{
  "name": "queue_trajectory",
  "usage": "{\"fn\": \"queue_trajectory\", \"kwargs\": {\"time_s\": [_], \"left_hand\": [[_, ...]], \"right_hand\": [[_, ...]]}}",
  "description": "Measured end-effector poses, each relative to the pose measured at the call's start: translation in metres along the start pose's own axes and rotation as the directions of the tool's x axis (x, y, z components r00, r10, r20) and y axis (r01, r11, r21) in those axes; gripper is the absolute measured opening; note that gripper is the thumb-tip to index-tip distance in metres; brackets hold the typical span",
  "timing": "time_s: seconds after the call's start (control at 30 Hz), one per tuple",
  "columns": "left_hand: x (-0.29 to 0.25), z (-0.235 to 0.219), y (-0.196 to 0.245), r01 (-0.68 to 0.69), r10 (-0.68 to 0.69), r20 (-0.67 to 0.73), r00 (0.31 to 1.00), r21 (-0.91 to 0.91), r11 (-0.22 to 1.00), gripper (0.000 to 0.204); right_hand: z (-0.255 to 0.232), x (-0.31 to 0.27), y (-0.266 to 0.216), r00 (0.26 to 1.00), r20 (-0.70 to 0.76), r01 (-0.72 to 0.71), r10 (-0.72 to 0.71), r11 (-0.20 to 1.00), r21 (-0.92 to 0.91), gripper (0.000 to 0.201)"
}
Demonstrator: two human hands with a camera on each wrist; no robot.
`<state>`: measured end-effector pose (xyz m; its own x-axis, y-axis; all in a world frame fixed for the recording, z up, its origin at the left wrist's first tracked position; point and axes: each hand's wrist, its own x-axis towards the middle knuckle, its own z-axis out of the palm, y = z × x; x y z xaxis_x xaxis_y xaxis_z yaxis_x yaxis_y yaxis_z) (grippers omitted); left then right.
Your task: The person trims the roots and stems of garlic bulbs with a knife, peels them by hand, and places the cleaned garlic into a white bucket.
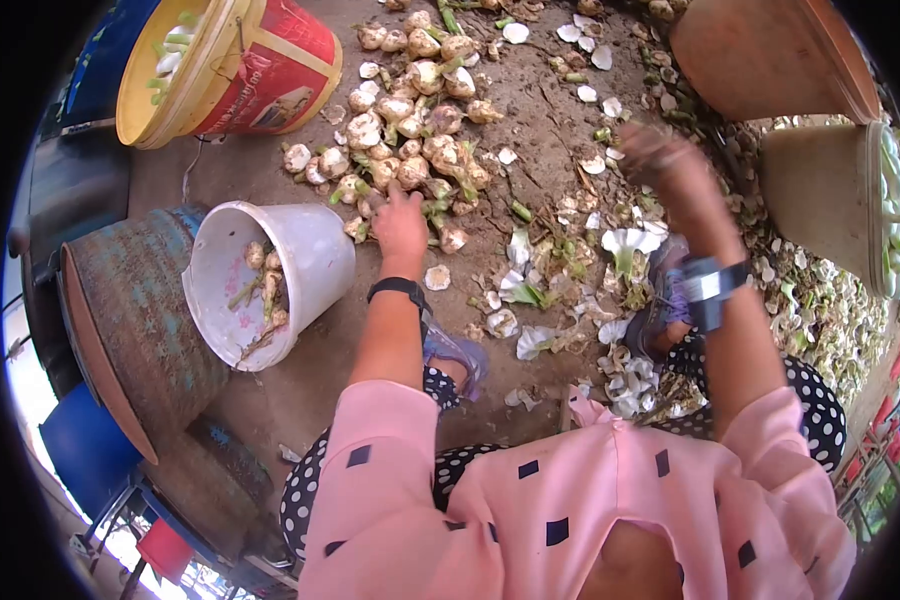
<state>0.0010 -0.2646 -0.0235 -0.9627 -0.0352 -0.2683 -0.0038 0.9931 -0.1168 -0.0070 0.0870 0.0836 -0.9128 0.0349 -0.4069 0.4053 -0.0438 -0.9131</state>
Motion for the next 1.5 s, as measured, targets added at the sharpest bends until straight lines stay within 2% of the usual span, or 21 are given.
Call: {"fn": "queue_trajectory", "kwargs": {"time_s": [0.07, 0.13, 0.2, 0.23, 0.27, 0.3, 0.4, 0.57, 0.67, 0.87, 0.93, 1.1, 1.17, 1.2, 1.23, 1.27, 1.3, 1.33, 1.43, 1.47, 1.5], "left_hand": [[-0.018, -0.021, 0.007, 0.059, -0.053, 0.047, 0.997, -0.137, 0.989, 0.029], [-0.035, -0.047, 0.021, 0.191, -0.09, 0.188, 0.978, -0.632, 0.751, 0.035], [-0.068, -0.088, 0.054, 0.149, -0.081, 0.132, 0.988, -0.663, 0.734, 0.044], [-0.082, -0.097, 0.064, 0.03, 0.057, 0.078, 0.995, -0.809, 0.587, 0.05], [-0.1, -0.106, 0.07, -0.063, 0.175, 0.009, 0.985, -0.913, 0.402, 0.056], [-0.115, -0.115, 0.071, -0.15, 0.19, -0.084, 0.978, -0.917, 0.369, 0.061], [-0.14, -0.137, 0.06, -0.236, 0.245, -0.192, 0.95, -0.958, 0.162, 0.072], [-0.183, -0.156, 0.052, -0.517, 0.334, -0.438, 0.834, -0.833, 0.199, 0.073], [-0.203, -0.173, 0.052, -0.564, 0.328, -0.482, 0.813, -0.792, 0.233, 0.07], [-0.228, -0.186, 0.06, -0.482, 0.264, -0.463, 0.846, -0.876, 0.009, 0.063], [-0.235, -0.188, 0.067, -0.34, 0.195, -0.343, 0.919, -0.939, -0.051, 0.059], [-0.232, -0.174, 0.071, -0.281, 0.244, -0.337, 0.91, -0.93, -0.235, 0.045], [-0.234, -0.178, 0.074, -0.06, 0.214, -0.177, 0.961, -0.885, -0.462, 0.046], [-0.232, -0.178, 0.074, -0.059, 0.22, -0.179, 0.959, -0.884, -0.463, 0.046], [-0.229, -0.176, 0.073, 0.123, 0.296, -0.06, 0.953, -0.818, -0.562, 0.045], [-0.227, -0.174, 0.073, 0.3, 0.384, 0.047, 0.922, -0.714, -0.633, 0.046], [-0.226, -0.17, 0.075, 0.294, 0.378, 0.06, 0.924, -0.745, -0.599, 0.048], [-0.23, -0.172, 0.081, 0.295, 0.385, 0.056, 0.921, -0.745, -0.599, 0.048], [-0.236, -0.17, 0.097, 0.061, 0.216, -0.058, 0.975, -0.86, -0.506, 0.061], [-0.233, -0.167, 0.089, 0.063, 0.218, -0.058, 0.974, -0.858, -0.51, 0.061], [-0.23, -0.167, 0.078, 0.288, 0.463, -0.024, 0.886, -0.755, -0.59, 0.062]], "right_hand": [[0.049, -0.028, 0.025, 0.938, 0.223, -0.254, 0.267, 0.963, -0.085, 0.039], [0.086, -0.048, 0.041, 0.955, 0.223, -0.182, 0.198, 0.979, -0.091, 0.041], [0.102, -0.054, 0.053, 0.978, 0.207, -0.027, 0.036, 0.998, -0.048, 0.045], [0.103, -0.059, 0.045, 0.974, 0.201, 0.121, -0.101, 0.989, -0.09, 0.045], [0.103, -0.067, 0.035, 0.963, 0.262, 0.026, -0.063, 0.989, 0.142, 0.044], [0.093, -0.078, 0.026, 0.978, 0.203, 0.033, -0.052, 0.995, 0.092, 0.037], [0.093, -0.114, 0.004, 0.983, 0.186, -0.095, 0.01, 0.884, 0.459, 0.029], [0.097, -0.162, -0.024, 0.971, 0.238, -0.002, -0.032, 0.99, 0.144, 0.026], [0.102, -0.176, -0.02, 0.948, 0.25, 0.102, -0.197, 0.932, 0.347, 0.031], [0.091, -0.19, -0.018, 0.933, 0.322, 0.025, -0.159, 0.923, 0.383, 0.016], [0.086, -0.197, -0.022, 0.953, 0.289, -0.021, -0.089, 0.933, 0.358, 0.014], [0.074, -0.203, -0.016, 0.936, 0.35, -0.12, -0.022, 0.918, 0.378, 0.018], [0.073, -0.206, -0.015, 0.958, 0.285, -0.158, 0.043, 0.906, 0.394, 0.016], [0.069, -0.205, -0.014, 0.959, 0.279, -0.154, 0.041, 0.906, 0.394, 0.016], [0.062, -0.203, -0.01, 0.954, 0.254, 0.126, -0.16, 0.981, 0.145, 0.02], [0.057, -0.202, -0.006, 0.893, 0.282, 0.394, -0.35, 0.911, -0.118, 0.024], [0.055, -0.196, 0.0, 0.786, 0.245, 0.616, -0.568, 0.756, -0.223, 0.033], [0.054, -0.198, -0.003, 0.785, 0.24, 0.617, -0.571, 0.753, -0.228, 0.033], [0.052, -0.214, -0.026, 0.924, 0.348, 0.162, -0.158, 0.987, 0.018, 0.027], [0.051, -0.21, -0.019, 0.925, 0.346, 0.161, -0.155, 0.987, 0.014, 0.027], [0.05, -0.2, -0.006, 0.932, 0.353, 0.032, -0.082, 0.989, 0.144, 0.025]]}}
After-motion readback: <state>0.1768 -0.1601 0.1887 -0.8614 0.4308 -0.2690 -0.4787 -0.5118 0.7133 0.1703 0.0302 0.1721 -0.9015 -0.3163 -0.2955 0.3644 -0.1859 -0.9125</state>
